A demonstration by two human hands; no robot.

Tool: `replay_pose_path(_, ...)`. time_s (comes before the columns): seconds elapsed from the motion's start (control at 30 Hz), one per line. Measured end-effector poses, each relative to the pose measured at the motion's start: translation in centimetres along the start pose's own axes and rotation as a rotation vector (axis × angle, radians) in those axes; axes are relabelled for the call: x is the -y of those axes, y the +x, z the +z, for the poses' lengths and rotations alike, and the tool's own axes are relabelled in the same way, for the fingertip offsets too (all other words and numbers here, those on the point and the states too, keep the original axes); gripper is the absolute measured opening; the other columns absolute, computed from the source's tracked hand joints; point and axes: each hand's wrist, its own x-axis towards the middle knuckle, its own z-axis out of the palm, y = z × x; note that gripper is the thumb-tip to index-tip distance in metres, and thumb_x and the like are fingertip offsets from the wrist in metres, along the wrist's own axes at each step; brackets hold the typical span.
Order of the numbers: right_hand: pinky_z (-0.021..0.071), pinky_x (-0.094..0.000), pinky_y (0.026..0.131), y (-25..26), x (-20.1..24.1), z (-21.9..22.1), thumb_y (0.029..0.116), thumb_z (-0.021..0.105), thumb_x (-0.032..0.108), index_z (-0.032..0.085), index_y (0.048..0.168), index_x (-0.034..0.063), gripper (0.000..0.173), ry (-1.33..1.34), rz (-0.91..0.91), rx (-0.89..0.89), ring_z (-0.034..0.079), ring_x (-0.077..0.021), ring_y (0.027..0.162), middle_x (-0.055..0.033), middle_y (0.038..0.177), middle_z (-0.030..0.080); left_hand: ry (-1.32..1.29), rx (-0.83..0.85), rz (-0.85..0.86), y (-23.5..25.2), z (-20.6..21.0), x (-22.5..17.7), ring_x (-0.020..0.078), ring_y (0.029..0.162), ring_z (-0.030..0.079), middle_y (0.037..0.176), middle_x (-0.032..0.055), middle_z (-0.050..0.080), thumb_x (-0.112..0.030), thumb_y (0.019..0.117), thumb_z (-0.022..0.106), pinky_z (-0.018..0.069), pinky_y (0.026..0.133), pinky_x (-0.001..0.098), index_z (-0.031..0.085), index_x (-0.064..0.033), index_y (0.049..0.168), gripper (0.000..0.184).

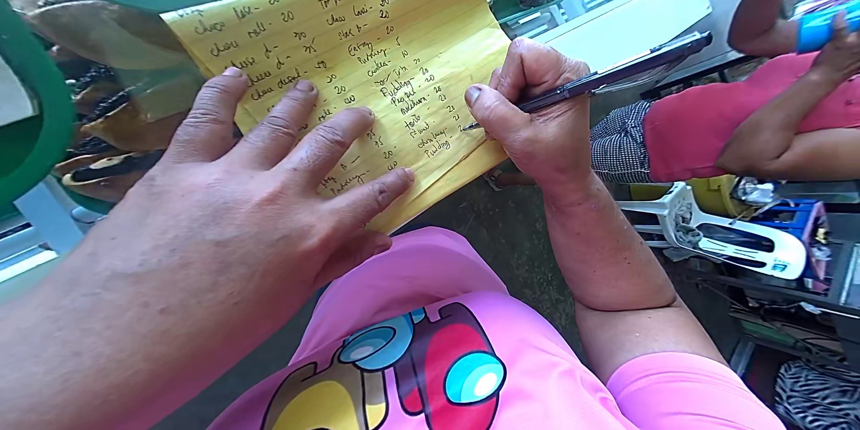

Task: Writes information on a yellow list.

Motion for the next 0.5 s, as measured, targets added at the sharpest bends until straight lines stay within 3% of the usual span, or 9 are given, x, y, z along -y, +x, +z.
replay_pose_path(0.13, 0.0353, -0.0135, 0.045, -0.23, 0.12, 0.13, 0.086, 0.061, -0.008, 0.046, 0.069, 0.0132, 0.031, -0.017, 0.009, -0.048, 0.044, 0.0012, 0.05, 0.007, 0.058, 0.046, -0.01, -0.009, 0.0, -0.08, -0.01, -0.15, 0.0528, 0.138, 0.043, 0.151, 0.0193, 0.05, -0.061, 0.1017, 0.042, 0.0189, 0.11, 0.0792, 0.067, -0.0344, 0.136, 0.05)
replay_pose_path(0.37, 0.0272, -0.0127, 0.041, -0.32, 0.8, -0.19, 0.0866, 0.06, -0.005, 0.045, 0.068, 0.0101, 0.028, -0.076, 0.053, -0.03, 0.037, 0.0, 0.045, 0.003, 0.056, 0.043, 0.016, 0.026, -0.01, 0.24, -0.55, -0.25, 0.0531, 0.137, 0.045, 0.148, 0.0196, 0.055, -0.059, 0.1044, 0.036, 0.0229, 0.109, 0.0802, 0.07, -0.0351, 0.132, 0.05)
replay_pose_path(0.43, 0.0295, -0.0129, 0.041, -0.23, 0.73, -0.15, 0.0885, 0.063, -0.005, 0.046, 0.068, 0.0098, 0.03, -0.059, 0.053, -0.023, 0.039, -0.0007, 0.046, 0.0025, 0.057, 0.045, 0.022, 0.028, -0.007, 0.23, -0.57, -0.25, 0.0535, 0.136, 0.046, 0.148, 0.0199, 0.054, -0.058, 0.1043, 0.036, 0.0233, 0.108, 0.0805, 0.07, -0.0352, 0.132, 0.049)
replay_pose_path(0.5, 0.0373, -0.0141, 0.046, -0.03, 0.42, -0.36, 0.0905, 0.065, -0.003, 0.048, 0.071, 0.0109, 0.029, 0.035, 0.044, 0.017, 0.046, -0.0003, 0.05, 0.0045, 0.06, 0.05, 0.033, 0.022, 0.013, 0.24, -0.6, -0.23, 0.0536, 0.135, 0.047, 0.147, 0.0201, 0.055, -0.06, 0.104, 0.036, 0.0235, 0.108, 0.0799, 0.07, -0.0338, 0.132, 0.051)
